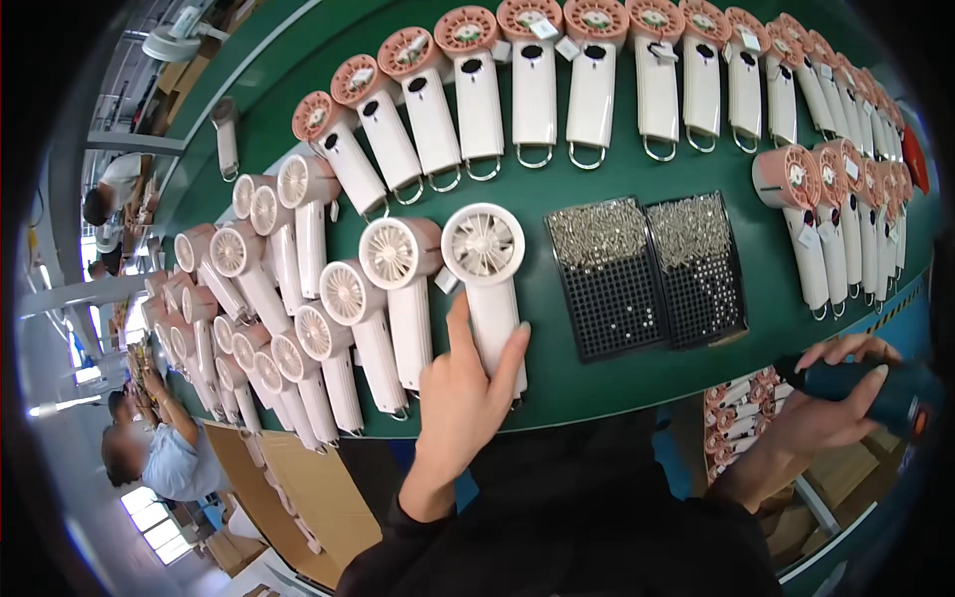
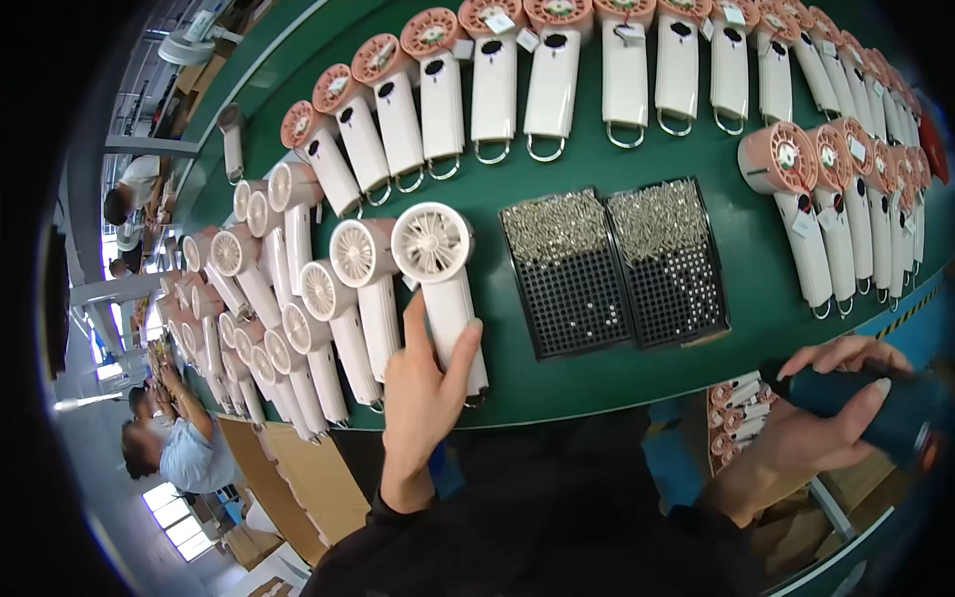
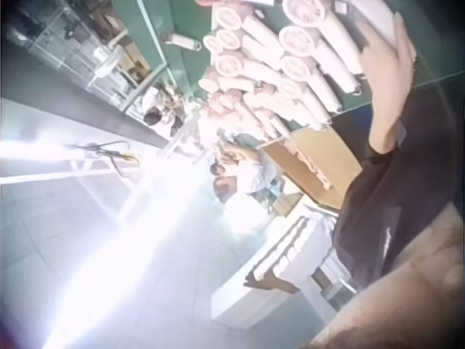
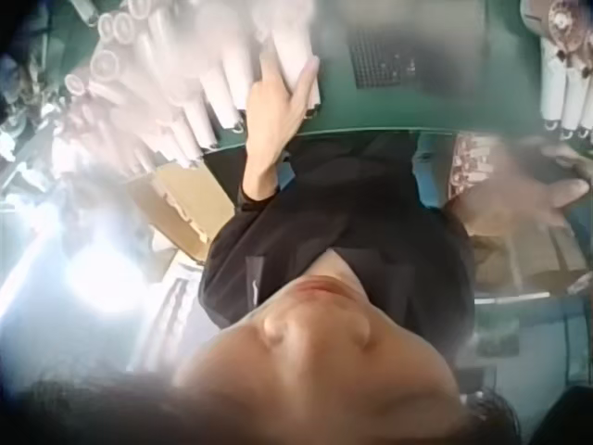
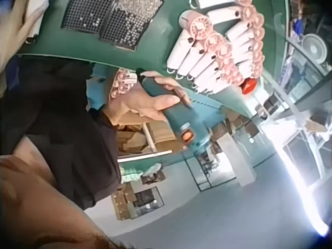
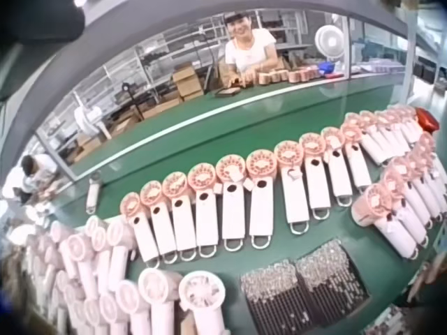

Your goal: Assembling handheld portable fans using an electric screwdriver and placing finished products into a cardboard box.

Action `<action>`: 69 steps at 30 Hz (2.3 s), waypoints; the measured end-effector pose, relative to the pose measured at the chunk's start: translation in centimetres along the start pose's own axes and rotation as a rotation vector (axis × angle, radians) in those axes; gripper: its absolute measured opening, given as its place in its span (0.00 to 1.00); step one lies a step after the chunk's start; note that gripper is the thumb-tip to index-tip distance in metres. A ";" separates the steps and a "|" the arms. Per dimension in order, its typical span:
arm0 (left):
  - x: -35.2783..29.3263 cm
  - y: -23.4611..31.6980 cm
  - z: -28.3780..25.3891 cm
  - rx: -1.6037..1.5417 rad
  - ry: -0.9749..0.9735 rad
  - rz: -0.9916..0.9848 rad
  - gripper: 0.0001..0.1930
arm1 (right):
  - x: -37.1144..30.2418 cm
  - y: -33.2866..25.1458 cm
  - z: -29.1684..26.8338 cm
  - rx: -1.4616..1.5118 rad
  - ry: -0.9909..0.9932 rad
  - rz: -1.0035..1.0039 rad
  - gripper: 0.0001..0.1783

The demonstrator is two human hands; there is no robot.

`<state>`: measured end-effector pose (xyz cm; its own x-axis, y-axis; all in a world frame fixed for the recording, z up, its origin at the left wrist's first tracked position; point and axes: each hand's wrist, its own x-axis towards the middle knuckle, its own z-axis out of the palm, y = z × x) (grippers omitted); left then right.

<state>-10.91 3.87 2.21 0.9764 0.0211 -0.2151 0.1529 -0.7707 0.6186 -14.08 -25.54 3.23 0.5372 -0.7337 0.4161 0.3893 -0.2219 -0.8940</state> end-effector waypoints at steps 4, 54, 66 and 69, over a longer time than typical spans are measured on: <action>-0.4 -0.7 -0.2 0.270 0.126 0.052 0.28 | -1.4 0.7 1.5 -0.059 0.085 -0.024 0.14; 0.0 -2.1 2.6 -1.300 -0.238 -0.126 0.35 | -4.6 -0.2 11.4 0.373 -0.611 0.037 0.16; 0.3 -2.2 2.4 -1.357 -0.262 -0.137 0.35 | -5.6 -0.7 12.6 0.212 -0.657 -0.003 0.12; 0.4 -2.0 2.4 -1.362 -0.282 -0.146 0.35 | -5.6 -1.1 12.7 0.199 -0.595 0.010 0.12</action>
<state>-11.23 3.91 -0.96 0.9005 -0.2061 -0.3829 0.4347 0.4478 0.7813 -8.03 -13.06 3.99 0.8439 -0.2391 0.4803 0.4830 -0.0514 -0.8741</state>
